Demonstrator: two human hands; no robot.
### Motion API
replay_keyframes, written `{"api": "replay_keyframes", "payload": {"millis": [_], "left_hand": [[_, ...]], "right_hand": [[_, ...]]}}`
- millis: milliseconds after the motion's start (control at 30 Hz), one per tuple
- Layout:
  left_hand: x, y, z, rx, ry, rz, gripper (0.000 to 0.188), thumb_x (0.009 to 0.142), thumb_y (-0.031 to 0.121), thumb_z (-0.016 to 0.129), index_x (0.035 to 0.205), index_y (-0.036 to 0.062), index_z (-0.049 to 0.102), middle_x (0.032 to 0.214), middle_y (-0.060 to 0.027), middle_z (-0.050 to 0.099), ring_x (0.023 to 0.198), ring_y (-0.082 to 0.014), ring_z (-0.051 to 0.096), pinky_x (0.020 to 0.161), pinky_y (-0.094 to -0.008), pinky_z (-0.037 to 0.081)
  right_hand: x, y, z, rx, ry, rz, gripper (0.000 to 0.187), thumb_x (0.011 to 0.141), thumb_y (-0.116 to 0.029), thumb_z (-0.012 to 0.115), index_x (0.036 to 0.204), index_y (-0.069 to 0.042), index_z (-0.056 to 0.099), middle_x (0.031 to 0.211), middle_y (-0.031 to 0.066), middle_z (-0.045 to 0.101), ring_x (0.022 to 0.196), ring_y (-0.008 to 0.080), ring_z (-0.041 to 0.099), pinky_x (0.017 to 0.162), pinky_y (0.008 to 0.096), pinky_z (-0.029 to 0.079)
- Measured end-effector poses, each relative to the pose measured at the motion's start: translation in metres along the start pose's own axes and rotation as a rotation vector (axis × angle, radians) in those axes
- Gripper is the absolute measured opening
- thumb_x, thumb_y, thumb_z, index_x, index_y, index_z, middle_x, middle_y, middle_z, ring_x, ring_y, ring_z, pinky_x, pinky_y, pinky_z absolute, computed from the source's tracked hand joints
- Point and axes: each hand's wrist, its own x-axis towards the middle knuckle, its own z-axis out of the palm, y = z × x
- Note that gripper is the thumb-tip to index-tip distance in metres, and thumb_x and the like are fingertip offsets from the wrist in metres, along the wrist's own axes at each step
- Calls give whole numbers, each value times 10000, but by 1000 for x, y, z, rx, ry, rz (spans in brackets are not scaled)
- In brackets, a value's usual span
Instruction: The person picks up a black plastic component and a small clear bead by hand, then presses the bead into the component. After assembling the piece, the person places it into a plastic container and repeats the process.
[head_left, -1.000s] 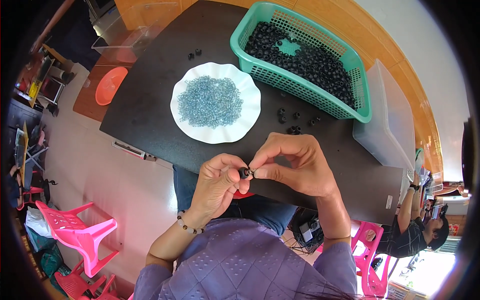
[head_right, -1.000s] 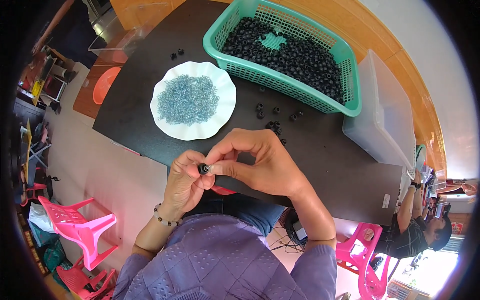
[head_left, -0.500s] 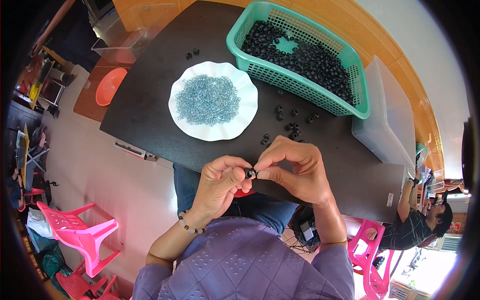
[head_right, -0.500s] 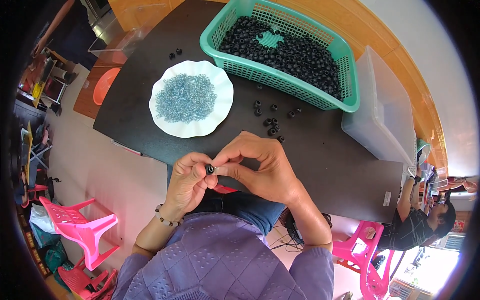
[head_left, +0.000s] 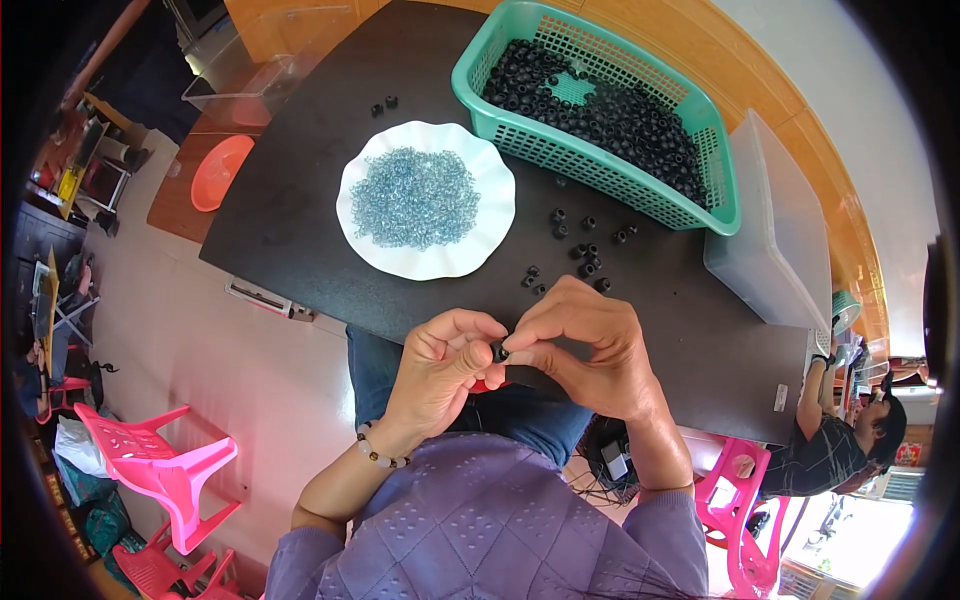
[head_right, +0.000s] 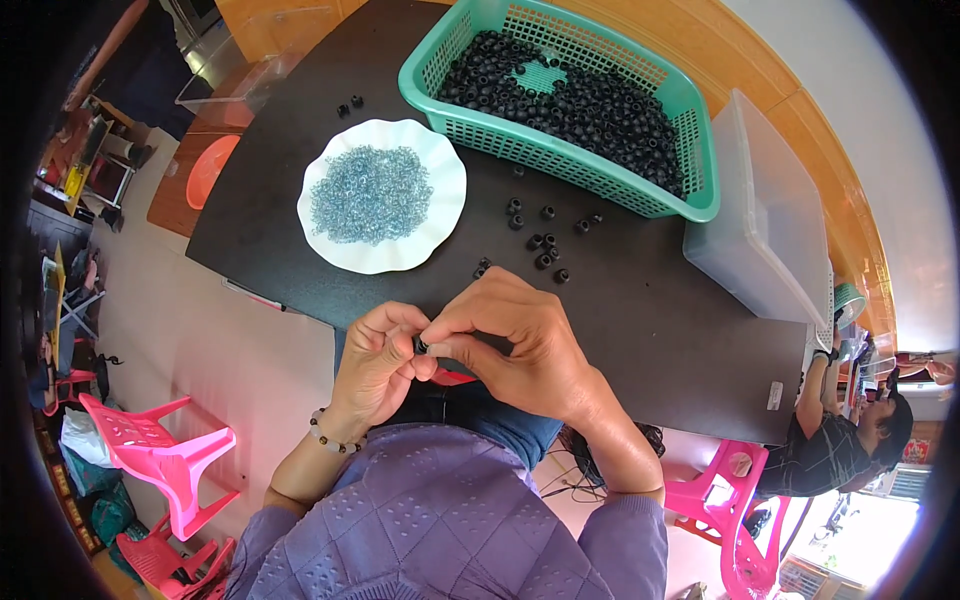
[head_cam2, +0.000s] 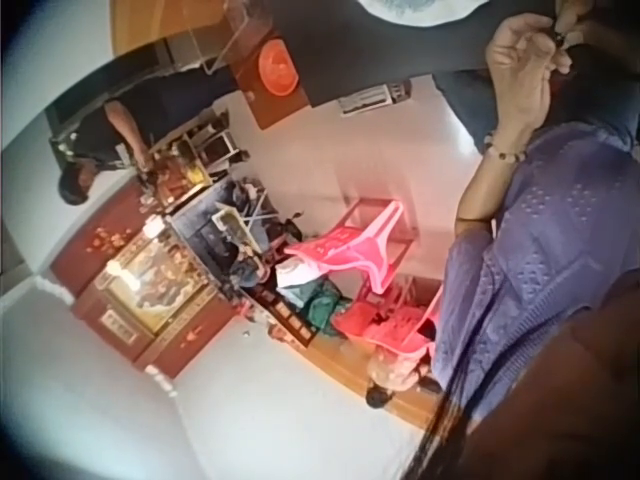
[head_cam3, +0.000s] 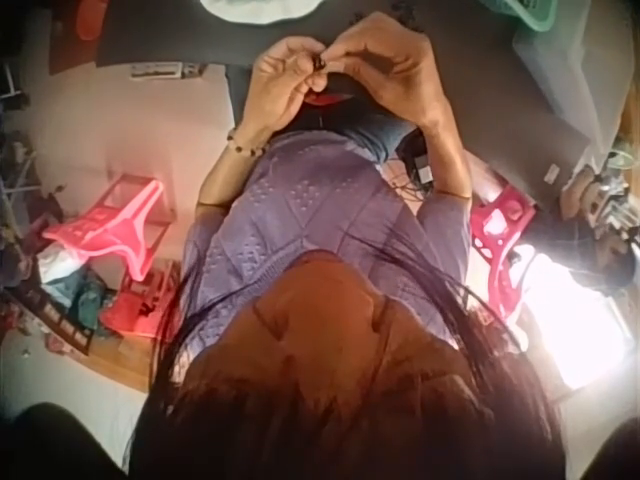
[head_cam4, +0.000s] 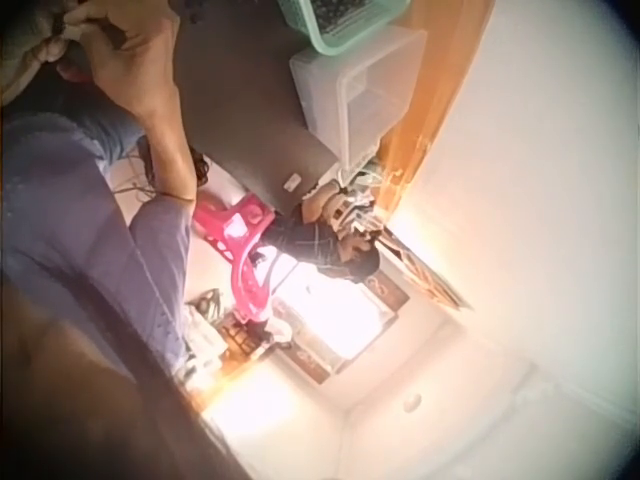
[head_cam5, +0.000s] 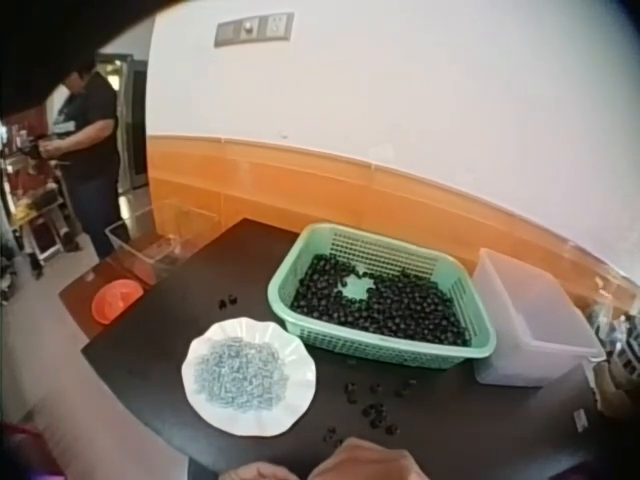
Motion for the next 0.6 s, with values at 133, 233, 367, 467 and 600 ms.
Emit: {"api": "replay_keyframes", "payload": {"millis": [133, 233, 367, 467, 600], "left_hand": [[0, -3, -6, 62, 10, 32, 265, 850, 161, 686, 1038, -3, 597, 796, -56, 649, 663, -106, 616, 630, -223, 522], [0, -6, -5, 83, 21, 37, 245, 849, 152, 688, 1022, 4, 599, 817, -62, 655, 666, -105, 619, 630, -222, 525], [-2, -9, -6, 71, 33, 16, 214, 851, 141, 686, 1005, 18, 601, 865, -72, 660, 675, -117, 622, 633, -227, 521], [-4, -14, -8, 56, -18, 19, 201, 857, 132, 679, 999, 17, 595, 892, -82, 660, 697, -131, 624, 635, -237, 517], [-7, -20, -6, 15, -22, -25, 197, 865, 131, 669, 998, 12, 585, 907, -92, 659, 712, -138, 623, 631, -248, 511]], "right_hand": [[-1, -2, 1, -47, -12, 22, 156, 680, 34, 735, 801, -62, 711, 754, 24, 656, 715, 148, 552, 671, 278, 426], [-2, -1, 3, -77, -8, 15, 159, 678, 36, 734, 803, -61, 711, 761, 24, 651, 727, 148, 553, 670, 280, 429], [-5, 5, 5, -6, 0, 93, 169, 686, 16, 750, 830, -65, 715, 771, 29, 645, 736, 149, 558, 682, 279, 432], [-8, 6, 1, 251, -84, 363, 198, 693, -20, 772, 878, -69, 721, 783, 35, 644, 743, 149, 566, 702, 283, 434], [-14, 9, -2, 139, -122, 255, 243, 690, -53, 790, 924, -72, 727, 808, 36, 647, 754, 150, 574, 713, 280, 435]]}}
